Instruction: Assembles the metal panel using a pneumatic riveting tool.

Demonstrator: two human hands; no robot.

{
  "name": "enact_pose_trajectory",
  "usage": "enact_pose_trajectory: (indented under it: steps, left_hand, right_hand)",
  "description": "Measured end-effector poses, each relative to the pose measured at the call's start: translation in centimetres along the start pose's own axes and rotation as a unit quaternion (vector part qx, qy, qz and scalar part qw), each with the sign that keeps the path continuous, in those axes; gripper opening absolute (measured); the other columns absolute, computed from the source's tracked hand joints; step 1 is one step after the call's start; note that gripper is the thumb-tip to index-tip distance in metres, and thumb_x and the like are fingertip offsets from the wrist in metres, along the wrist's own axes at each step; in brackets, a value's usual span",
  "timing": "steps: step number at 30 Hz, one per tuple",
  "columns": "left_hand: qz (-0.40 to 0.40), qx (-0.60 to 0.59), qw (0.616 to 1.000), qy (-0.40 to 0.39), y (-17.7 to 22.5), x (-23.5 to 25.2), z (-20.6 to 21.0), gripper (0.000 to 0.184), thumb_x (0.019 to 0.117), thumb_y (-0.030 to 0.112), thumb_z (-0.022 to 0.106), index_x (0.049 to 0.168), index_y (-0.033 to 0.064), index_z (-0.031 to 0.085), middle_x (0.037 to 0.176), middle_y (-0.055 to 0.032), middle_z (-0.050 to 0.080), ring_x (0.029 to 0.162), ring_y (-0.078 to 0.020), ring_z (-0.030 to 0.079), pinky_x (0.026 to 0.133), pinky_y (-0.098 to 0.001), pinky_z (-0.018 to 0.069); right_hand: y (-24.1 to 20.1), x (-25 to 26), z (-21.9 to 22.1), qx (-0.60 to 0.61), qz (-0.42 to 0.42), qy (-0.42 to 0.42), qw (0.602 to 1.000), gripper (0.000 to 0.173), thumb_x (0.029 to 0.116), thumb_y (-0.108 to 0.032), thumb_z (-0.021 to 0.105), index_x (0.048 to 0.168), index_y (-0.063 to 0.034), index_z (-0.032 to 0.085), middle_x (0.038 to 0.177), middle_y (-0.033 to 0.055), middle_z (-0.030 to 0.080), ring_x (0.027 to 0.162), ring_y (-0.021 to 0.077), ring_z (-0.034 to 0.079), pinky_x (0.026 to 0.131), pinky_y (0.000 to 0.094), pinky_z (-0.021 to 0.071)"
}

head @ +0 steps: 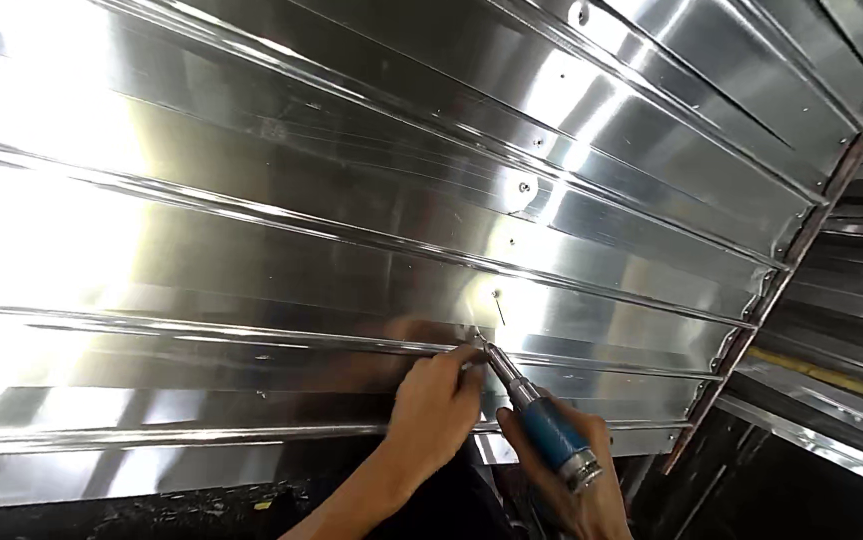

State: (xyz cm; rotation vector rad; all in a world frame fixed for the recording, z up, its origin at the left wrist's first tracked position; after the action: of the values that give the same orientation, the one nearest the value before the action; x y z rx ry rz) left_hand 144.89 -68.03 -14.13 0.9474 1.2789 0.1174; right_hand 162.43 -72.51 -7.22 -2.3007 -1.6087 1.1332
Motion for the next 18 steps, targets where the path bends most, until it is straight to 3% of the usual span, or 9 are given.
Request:
enact_pose_trajectory:
  steps: [1, 2, 3, 6, 8, 11, 13, 15, 18]
  left_hand:
    - [0.07, 0.092, 0.991, 0.071, -0.3, -0.5, -0.9, 0.032, 0.1024, 0.03, 0.047, 0.112, 0.0208, 0.076, 0.077, 0.0024, 0.07, 0.069, -0.0146, 0.067, 0.063, -0.0424, 0.0558]
    - [0.148, 0.155, 0.963, 0.166, -1.0, -0.9, -2.1, 0.031, 0.1003, 0.029, 0.048, 0.106, 0.0197, 0.077, 0.069, 0.0029, 0.067, 0.058, -0.0147, 0.064, 0.051, -0.0412, 0.0526]
    - [0.212, 0.189, 0.928, 0.243, -1.8, -1.1, -4.0, 0.029, 0.0995, 0.026, 0.05, 0.103, 0.0169, 0.078, 0.069, 0.0015, 0.067, 0.053, -0.0139, 0.061, 0.045, -0.0383, 0.049]
    - [0.269, 0.252, 0.861, 0.35, -3.8, -1.5, -11.0, 0.027, 0.1021, 0.019, 0.052, 0.115, 0.005, 0.071, 0.088, -0.0119, 0.073, 0.061, -0.0169, 0.063, 0.054, -0.0362, 0.0502]
    - [0.236, 0.291, 0.833, 0.408, -5.2, -1.1, -14.3, 0.031, 0.1048, 0.017, 0.05, 0.12, -0.0041, 0.068, 0.083, -0.021, 0.069, 0.06, -0.0264, 0.062, 0.056, -0.0445, 0.0483]
    - [0.266, 0.362, 0.779, 0.439, -6.4, 0.0, -15.0, 0.029, 0.103, 0.015, 0.051, 0.116, -0.0033, 0.069, 0.07, -0.0182, 0.063, 0.053, -0.029, 0.057, 0.051, -0.0444, 0.0435]
    - [0.304, 0.371, 0.761, 0.436, -6.4, 0.4, -14.5, 0.026, 0.1005, 0.012, 0.053, 0.11, -0.0032, 0.071, 0.062, -0.0136, 0.057, 0.048, -0.0261, 0.051, 0.047, -0.0404, 0.0378]
    - [0.295, 0.37, 0.757, 0.45, -6.3, 0.5, -14.4, 0.026, 0.1013, 0.011, 0.053, 0.111, -0.0041, 0.071, 0.062, -0.0142, 0.056, 0.049, -0.0262, 0.05, 0.049, -0.0403, 0.0377]
    - [0.292, 0.373, 0.744, 0.471, -6.3, 0.9, -14.2, 0.028, 0.1011, 0.013, 0.051, 0.112, -0.0044, 0.071, 0.062, -0.0139, 0.057, 0.049, -0.0259, 0.051, 0.049, -0.0397, 0.0378]
  right_hand:
    - [0.3, 0.5, 0.0, 0.003, -0.006, -0.003, 1.0, 0.03, 0.0844, -0.041, 0.076, 0.098, -0.015, 0.078, 0.075, -0.0079, 0.073, 0.066, -0.0002, 0.068, 0.059, 0.0249, 0.0588]
    - [0.4, 1.0, 0.0, 0.008, -0.008, -0.01, 1.0, 0.029, 0.0844, -0.042, 0.077, 0.097, -0.0155, 0.078, 0.075, -0.0081, 0.073, 0.066, -0.0006, 0.068, 0.059, 0.0242, 0.0585]
    - [0.4, 1.3, -0.1, 0.015, -0.005, -0.022, 1.0, 0.029, 0.0849, -0.042, 0.077, 0.098, -0.016, 0.078, 0.076, -0.0082, 0.073, 0.067, -0.0009, 0.068, 0.06, 0.0237, 0.0591]
    - [-0.1, 2.1, -1.0, 0.015, 0.025, -0.074, 0.997, 0.026, 0.0858, -0.041, 0.076, 0.095, -0.0169, 0.077, 0.077, -0.008, 0.073, 0.069, -0.0005, 0.068, 0.062, 0.0236, 0.0589]
    - [-0.8, 3.8, -2.3, -0.029, 0.04, -0.131, 0.99, 0.029, 0.0846, -0.046, 0.077, 0.094, -0.0189, 0.076, 0.08, -0.0079, 0.073, 0.071, 0.0011, 0.069, 0.063, 0.0266, 0.0596]
    - [-1.6, 6.4, -3.2, -0.081, 0.043, -0.193, 0.977, 0.037, 0.084, -0.052, 0.076, 0.101, -0.0201, 0.077, 0.096, -0.0043, 0.072, 0.082, 0.0057, 0.069, 0.072, 0.0334, 0.0609]
    - [-2.1, 7.2, -2.5, -0.072, 0.041, -0.195, 0.977, 0.027, 0.0842, -0.045, 0.075, 0.097, -0.022, 0.075, 0.088, -0.0084, 0.073, 0.08, 0.0027, 0.069, 0.072, 0.0308, 0.0609]
    - [-2.8, 7.6, -2.2, -0.109, 0.009, -0.199, 0.974, 0.022, 0.0824, -0.042, 0.074, 0.094, -0.0228, 0.075, 0.081, -0.0093, 0.072, 0.075, 0.0022, 0.068, 0.068, 0.03, 0.0595]
    - [-2.4, 6.8, -1.7, -0.163, -0.04, -0.18, 0.969, 0.024, 0.0804, -0.041, 0.072, 0.093, -0.0211, 0.075, 0.075, -0.0049, 0.071, 0.068, 0.0111, 0.069, 0.058, 0.0389, 0.0575]
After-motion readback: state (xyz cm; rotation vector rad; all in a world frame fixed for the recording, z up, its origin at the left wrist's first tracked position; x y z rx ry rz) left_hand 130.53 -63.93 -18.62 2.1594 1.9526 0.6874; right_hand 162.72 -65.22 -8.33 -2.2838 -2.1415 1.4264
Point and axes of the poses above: each hand's wrist, its own x-axis towards the middle knuckle, its own z-axis out of the palm, y = z × x, the point moved 2 cm from there along x, towards the middle knuckle
